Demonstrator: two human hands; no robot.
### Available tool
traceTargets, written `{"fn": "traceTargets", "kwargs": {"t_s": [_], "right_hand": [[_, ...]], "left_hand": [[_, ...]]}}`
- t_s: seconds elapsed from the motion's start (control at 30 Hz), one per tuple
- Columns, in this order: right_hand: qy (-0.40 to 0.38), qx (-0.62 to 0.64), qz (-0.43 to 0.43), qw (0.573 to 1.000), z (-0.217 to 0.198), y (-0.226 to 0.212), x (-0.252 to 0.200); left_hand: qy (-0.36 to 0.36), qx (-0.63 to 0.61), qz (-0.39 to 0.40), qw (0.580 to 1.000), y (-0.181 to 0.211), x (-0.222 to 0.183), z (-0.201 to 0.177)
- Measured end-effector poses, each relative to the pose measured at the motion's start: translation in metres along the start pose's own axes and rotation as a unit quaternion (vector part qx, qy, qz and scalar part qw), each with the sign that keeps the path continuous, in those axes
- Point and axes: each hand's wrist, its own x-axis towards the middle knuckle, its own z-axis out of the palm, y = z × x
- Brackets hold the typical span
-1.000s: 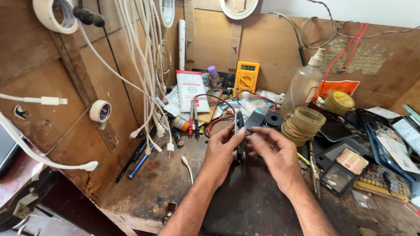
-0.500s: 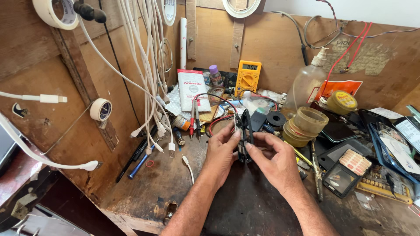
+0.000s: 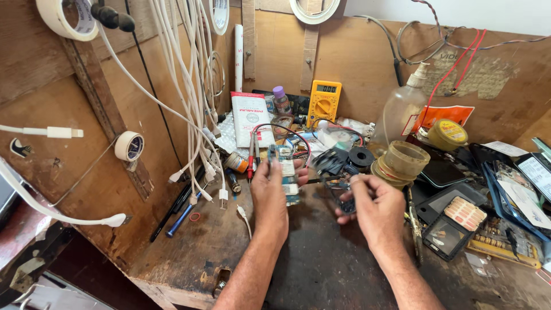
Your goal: The person disassembles and repairs a mobile phone by removing the internal components from the chassis, cleaning the screen assembly with a cloth, and reassembling the circuit board and screen into the housing. They then use a soldering iron to work on the internal connections before finalizing the assembly of the device.
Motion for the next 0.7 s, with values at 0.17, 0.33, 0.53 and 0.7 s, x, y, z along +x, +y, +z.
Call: {"fn": "traceTargets", "kwargs": {"t_s": [0.17,0.33,0.53,0.7], "right_hand": [[-0.033,-0.104,0.001,0.994,0.014,-0.013,-0.017],[0.0,-0.268,-0.126,0.955,0.018,-0.019,-0.024],[0.07,-0.31,-0.216,0.923,0.012,-0.02,-0.021],[0.04,-0.114,-0.198,0.973,0.004,-0.018,-0.016]], "left_hand": [[0.006,-0.006,-0.016,1.0,0.004,-0.001,0.002],[-0.029,-0.136,-0.063,0.988,0.0,0.007,-0.004],[-0.069,-0.055,-0.021,0.996,0.005,-0.002,0.002],[-0.102,0.264,0.232,0.931,0.01,-0.025,0.016]]}}
